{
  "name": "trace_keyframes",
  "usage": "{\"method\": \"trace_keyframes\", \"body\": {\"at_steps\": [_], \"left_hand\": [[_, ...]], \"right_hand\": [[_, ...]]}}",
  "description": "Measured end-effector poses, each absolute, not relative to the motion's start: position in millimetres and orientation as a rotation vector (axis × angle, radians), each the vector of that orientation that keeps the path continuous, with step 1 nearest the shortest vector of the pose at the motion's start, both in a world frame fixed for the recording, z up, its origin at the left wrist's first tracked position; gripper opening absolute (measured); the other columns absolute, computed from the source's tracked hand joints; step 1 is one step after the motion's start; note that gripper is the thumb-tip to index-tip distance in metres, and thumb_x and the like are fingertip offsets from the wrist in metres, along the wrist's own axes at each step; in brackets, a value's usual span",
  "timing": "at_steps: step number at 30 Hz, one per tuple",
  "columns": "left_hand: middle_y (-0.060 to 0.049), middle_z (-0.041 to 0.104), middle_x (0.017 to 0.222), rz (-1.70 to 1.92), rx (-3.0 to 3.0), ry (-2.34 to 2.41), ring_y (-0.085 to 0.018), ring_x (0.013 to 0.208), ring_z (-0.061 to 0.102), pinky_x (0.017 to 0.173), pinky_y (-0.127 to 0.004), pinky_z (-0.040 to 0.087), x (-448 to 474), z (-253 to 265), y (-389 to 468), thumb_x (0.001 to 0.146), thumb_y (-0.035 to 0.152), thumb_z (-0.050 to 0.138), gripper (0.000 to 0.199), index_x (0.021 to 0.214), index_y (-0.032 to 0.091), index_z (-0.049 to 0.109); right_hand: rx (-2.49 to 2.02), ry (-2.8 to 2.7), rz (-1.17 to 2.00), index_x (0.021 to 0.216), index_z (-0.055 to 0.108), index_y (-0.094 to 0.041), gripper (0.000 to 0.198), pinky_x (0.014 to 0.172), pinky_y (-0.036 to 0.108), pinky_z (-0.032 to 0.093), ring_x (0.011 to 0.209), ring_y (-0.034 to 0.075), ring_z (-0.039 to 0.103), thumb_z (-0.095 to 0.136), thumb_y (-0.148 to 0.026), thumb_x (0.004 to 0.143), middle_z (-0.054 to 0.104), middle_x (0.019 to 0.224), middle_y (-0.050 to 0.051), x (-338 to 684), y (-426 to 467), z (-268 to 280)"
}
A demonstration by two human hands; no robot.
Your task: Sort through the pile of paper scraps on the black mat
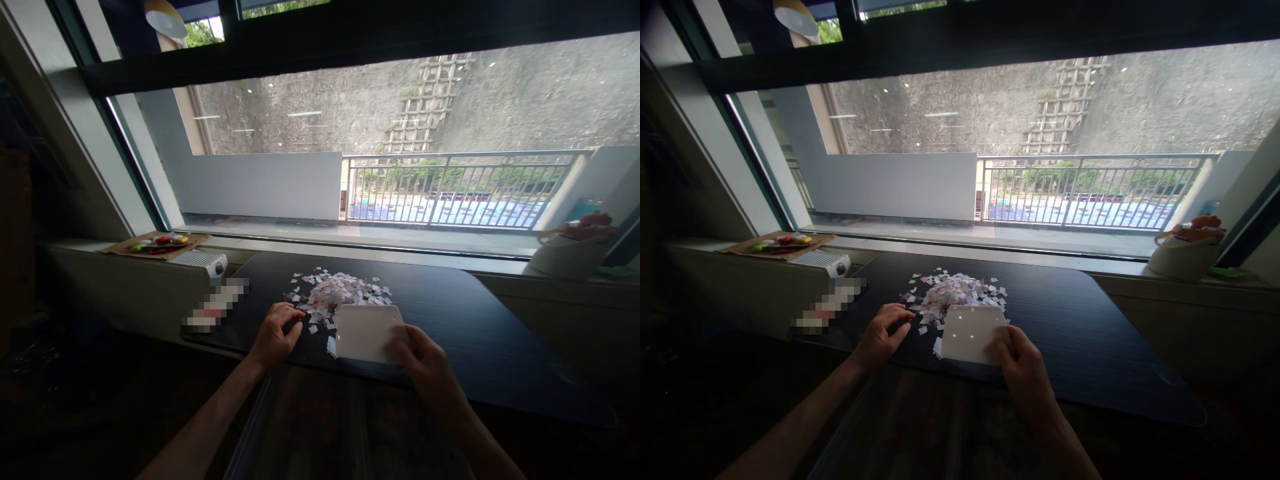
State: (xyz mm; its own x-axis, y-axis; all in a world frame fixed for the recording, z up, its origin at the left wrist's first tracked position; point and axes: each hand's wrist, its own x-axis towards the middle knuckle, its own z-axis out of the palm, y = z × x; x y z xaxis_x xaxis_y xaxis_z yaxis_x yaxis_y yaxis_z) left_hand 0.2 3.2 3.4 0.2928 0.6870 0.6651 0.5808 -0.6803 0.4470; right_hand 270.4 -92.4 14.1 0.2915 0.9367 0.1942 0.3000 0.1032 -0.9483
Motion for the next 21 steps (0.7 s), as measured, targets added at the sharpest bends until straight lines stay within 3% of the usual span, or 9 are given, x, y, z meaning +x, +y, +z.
{"method": "trace_keyframes", "body": {"at_steps": [7,13,21], "left_hand": [[-0.004,0.07,0.083,1.379,2.42,1.174,-0.022,0.095,0.06,0.087,-0.038,0.049,0,2,4,0.075,0.019,0.055,0.015,0.083,0.021,0.067],[-0.003,0.07,0.083,1.39,2.429,1.174,-0.022,0.094,0.06,0.087,-0.038,0.05,1,3,3,0.075,0.018,0.056,0.014,0.083,0.021,0.067],[-0.004,0.069,0.083,1.408,2.431,1.164,-0.021,0.094,0.06,0.086,-0.037,0.05,1,2,3,0.076,0.018,0.055,0.014,0.084,0.02,0.067]], "right_hand": [[-1.41,-1.185,0.623,0.097,0.063,-0.016,0.034,0.055,0.029,0.052,0.067,0.02,0.062,0.055,-0.042,0.077,0.068,0.078,0.004,265,-88,14],[-1.436,-1.243,0.765,0.097,0.062,-0.016,0.034,0.06,0.031,0.054,0.076,0.023,0.064,0.057,-0.042,0.076,0.069,0.084,0.006,266,-94,13],[-1.443,-1.163,0.813,0.096,0.063,-0.015,0.036,0.053,0.03,0.054,0.074,0.024,0.065,0.06,-0.042,0.072,0.07,0.082,0.006,274,-92,14]]}}
